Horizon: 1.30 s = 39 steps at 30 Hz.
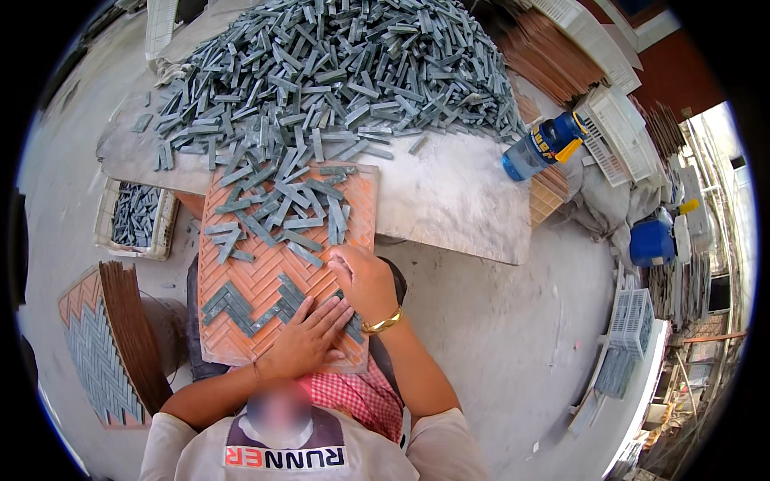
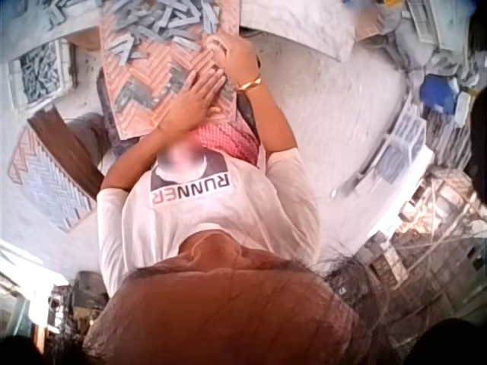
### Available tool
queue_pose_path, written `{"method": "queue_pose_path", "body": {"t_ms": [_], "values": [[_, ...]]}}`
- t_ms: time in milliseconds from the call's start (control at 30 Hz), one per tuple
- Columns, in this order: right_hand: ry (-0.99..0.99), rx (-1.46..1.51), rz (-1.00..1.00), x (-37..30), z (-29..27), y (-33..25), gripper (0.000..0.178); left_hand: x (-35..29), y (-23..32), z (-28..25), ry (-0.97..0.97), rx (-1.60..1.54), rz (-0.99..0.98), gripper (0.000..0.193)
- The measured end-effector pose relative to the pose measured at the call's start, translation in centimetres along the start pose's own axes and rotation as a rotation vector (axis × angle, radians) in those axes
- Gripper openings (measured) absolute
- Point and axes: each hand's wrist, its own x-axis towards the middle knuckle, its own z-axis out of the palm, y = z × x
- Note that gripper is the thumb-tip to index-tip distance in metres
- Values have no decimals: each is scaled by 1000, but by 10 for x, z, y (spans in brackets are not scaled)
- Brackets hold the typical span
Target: The person arranges small grey rectangular tiles onto a reddish-brown board in a herringbone pattern. They pick tiles from a pile on the table and place them one by one, occasionally adjusting the placement to maintain the pattern.
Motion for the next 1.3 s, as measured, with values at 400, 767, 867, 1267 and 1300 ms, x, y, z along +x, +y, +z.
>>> {"method": "queue_pose_path", "body": {"t_ms": [400,767,867,1267,1300], "values": [[-206,16,126,5,9,0,13,-24,-1,-14,43,-107,-1,70],[-479,-111,-67,-5,-13,28,12,-54,-18,-23,114,-141,-218,74],[-435,-114,-100,-3,-9,17,11,-45,-13,-26,86,-133,-169,73],[-470,-92,-332,1,-1,19,11,-29,-16,-18,43,-116,-149,69],[-470,-64,-317,3,-2,20,11,-28,-15,-19,35,-100,-152,69]]}}
